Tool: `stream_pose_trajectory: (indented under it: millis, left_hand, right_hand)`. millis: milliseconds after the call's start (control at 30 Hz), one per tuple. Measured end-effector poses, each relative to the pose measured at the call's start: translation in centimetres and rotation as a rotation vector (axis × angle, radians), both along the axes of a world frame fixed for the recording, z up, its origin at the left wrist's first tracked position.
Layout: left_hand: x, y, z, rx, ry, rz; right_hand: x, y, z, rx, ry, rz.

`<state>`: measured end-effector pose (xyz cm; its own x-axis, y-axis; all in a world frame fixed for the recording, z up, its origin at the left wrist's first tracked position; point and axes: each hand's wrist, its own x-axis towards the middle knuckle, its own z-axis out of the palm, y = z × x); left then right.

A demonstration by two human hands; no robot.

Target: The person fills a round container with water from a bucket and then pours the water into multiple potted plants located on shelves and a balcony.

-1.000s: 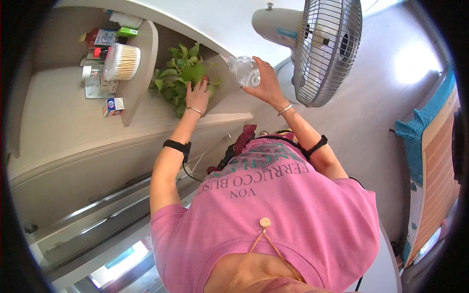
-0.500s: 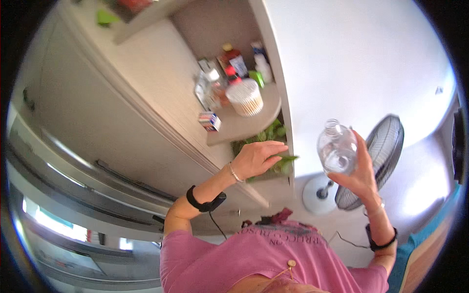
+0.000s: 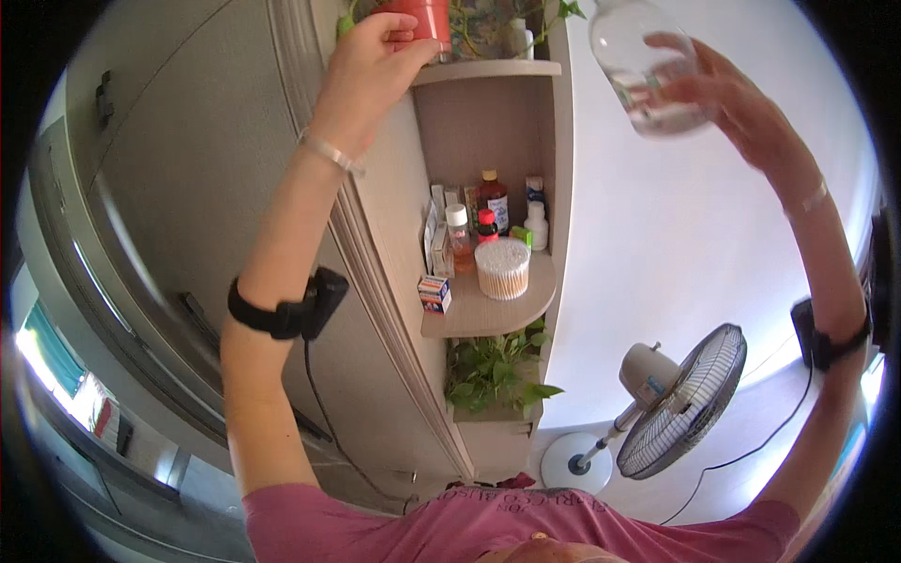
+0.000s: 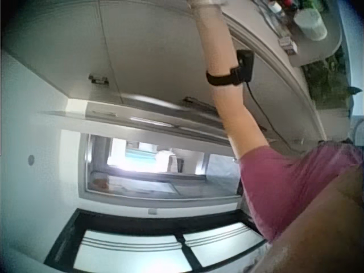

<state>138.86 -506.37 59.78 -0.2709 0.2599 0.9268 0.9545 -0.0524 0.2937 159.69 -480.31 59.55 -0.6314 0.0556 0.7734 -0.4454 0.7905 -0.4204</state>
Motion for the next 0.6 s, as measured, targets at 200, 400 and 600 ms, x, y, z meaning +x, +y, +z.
stream_pose_trajectory:
  millis: [200, 400, 600]
  left_hand:
    - [-0.7, 0.5, 4.9, -0.365, -0.250, 0.087]
    - [-5.5, 3.2, 6.3, -0.103, -0.364, 0.066]
    - [-8.7, 3.4, 6.7, -0.202, -0.387, -0.183]
  right_hand:
    - [-3.7, -1.8, 9.7, 0.030, -0.279, 0.197]
    - [-7.5, -4.0, 13.2, 0.159, -0.377, 0.006]
    - [-10.3, -4.6, 15.4, 0.287, -0.406, -0.194]
